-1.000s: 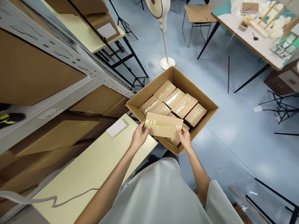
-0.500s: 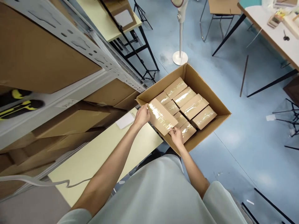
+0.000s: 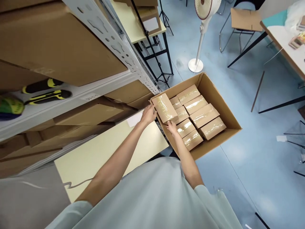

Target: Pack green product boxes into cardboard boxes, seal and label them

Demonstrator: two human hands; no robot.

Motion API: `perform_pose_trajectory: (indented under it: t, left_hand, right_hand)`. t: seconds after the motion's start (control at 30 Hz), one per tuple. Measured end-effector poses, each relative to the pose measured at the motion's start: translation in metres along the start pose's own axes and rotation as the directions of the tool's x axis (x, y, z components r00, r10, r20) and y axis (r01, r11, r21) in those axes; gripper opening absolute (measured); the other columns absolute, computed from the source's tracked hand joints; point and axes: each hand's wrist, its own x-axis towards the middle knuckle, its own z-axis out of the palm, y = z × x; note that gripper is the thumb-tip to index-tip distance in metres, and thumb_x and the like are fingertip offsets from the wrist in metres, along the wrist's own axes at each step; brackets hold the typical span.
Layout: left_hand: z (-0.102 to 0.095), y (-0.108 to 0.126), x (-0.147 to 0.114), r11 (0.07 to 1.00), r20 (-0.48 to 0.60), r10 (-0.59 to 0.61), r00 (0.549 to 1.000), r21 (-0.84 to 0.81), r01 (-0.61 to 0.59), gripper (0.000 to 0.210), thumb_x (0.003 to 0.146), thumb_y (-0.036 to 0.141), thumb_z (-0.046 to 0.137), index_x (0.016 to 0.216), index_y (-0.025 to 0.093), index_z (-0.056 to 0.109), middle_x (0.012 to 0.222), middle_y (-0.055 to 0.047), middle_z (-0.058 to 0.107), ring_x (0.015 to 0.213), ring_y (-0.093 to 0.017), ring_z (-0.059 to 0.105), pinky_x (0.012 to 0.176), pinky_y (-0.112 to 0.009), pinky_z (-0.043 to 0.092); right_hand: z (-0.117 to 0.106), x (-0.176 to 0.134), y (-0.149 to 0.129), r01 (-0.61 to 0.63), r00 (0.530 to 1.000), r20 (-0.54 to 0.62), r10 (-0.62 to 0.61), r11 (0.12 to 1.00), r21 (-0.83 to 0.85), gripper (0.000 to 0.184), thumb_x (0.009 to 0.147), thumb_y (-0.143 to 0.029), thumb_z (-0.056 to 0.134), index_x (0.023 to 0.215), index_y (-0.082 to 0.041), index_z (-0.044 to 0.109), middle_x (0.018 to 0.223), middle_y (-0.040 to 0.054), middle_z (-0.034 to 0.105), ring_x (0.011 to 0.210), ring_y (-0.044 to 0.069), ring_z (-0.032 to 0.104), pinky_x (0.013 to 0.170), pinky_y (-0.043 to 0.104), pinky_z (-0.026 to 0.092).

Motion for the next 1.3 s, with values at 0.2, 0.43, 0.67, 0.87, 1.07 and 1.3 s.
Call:
perform_pose_trajectory:
  t: [0.2, 0.43, 0.67, 0.87, 1.07, 1.3]
  left_hand:
    - [0.014, -0.029, -0.131, 0.977, -0.126, -0.052, 0.991, -0.213, 0.024, 0.042, 0.102, 0.029, 0.050, 0.136, 0.017, 0.072, 0.150, -0.020, 0.071, 0.146, -0.037, 0.062, 0.129, -0.058, 0.045]
    - [0.004, -0.059, -0.257, 0.910, -0.277, -0.260, 0.925, -0.389, 0.140, 0.028, 0.103, 0.041, 0.053, 0.107, 0.027, 0.077, 0.135, -0.012, 0.080, 0.134, -0.033, 0.071, 0.122, -0.056, 0.053]
    - [-0.014, -0.057, -0.344, 0.760, -0.350, -0.565, 0.747, -0.573, 0.306, 0.028, 0.101, 0.053, 0.062, 0.098, 0.028, 0.075, 0.134, -0.010, 0.081, 0.131, -0.033, 0.073, 0.118, -0.054, 0.055]
    - [-0.023, -0.052, -0.412, 0.655, -0.418, -0.722, 0.551, -0.671, 0.349, 0.030, 0.098, 0.056, 0.068, 0.092, 0.027, 0.072, 0.134, -0.011, 0.080, 0.132, -0.032, 0.073, 0.122, -0.054, 0.051]
    - [-0.025, -0.071, -0.485, 0.634, -0.517, -0.767, 0.380, -0.700, 0.329, 0.024, 0.099, 0.049, 0.064, 0.096, 0.027, 0.072, 0.135, -0.010, 0.079, 0.132, -0.031, 0.073, 0.124, -0.054, 0.049]
    - [-0.030, -0.101, -0.582, 0.624, -0.601, -0.781, 0.167, -0.746, 0.234, 0.022, 0.101, 0.046, 0.061, 0.099, 0.027, 0.072, 0.134, -0.010, 0.079, 0.130, -0.029, 0.073, 0.120, -0.052, 0.053]
  right_hand:
    - [-0.034, -0.039, -0.009, -0.140, 0.987, 0.075, 0.139, 0.990, 0.014, 0.050, 0.086, -0.067, 0.078, 0.104, -0.021, 0.074, 0.107, 0.0084, 0.082, 0.091, 0.019, 0.079, 0.092, 0.035, 0.064]
    - [-0.043, -0.090, -0.018, -0.152, 0.964, 0.210, 0.164, 0.986, -0.069, 0.060, 0.080, -0.074, 0.084, 0.111, -0.022, 0.079, 0.116, 0.0116, 0.084, 0.102, 0.027, 0.080, 0.101, 0.044, 0.063]
    - [0.011, -0.087, -0.032, 0.001, 0.913, 0.398, 0.085, 0.978, -0.210, 0.061, 0.086, -0.074, 0.078, 0.117, -0.022, 0.079, 0.122, 0.0150, 0.084, 0.103, 0.029, 0.081, 0.103, 0.048, 0.062]
    - [0.044, -0.107, -0.032, 0.102, 0.848, 0.521, 0.096, 0.936, -0.338, 0.062, 0.091, -0.075, 0.073, 0.123, -0.022, 0.077, 0.127, 0.0176, 0.083, 0.113, 0.033, 0.080, 0.108, 0.053, 0.060]
    - [0.095, -0.154, -0.034, 0.217, 0.734, 0.673, 0.097, 0.904, -0.368, 0.063, 0.092, -0.076, 0.072, 0.123, -0.022, 0.076, 0.125, 0.0168, 0.083, 0.111, 0.032, 0.081, 0.108, 0.052, 0.062]
    - [0.194, -0.254, -0.049, 0.406, 0.569, 0.822, 0.028, 0.860, -0.310, 0.060, 0.092, -0.075, 0.075, 0.121, -0.023, 0.078, 0.124, 0.0158, 0.083, 0.111, 0.033, 0.081, 0.109, 0.053, 0.062]
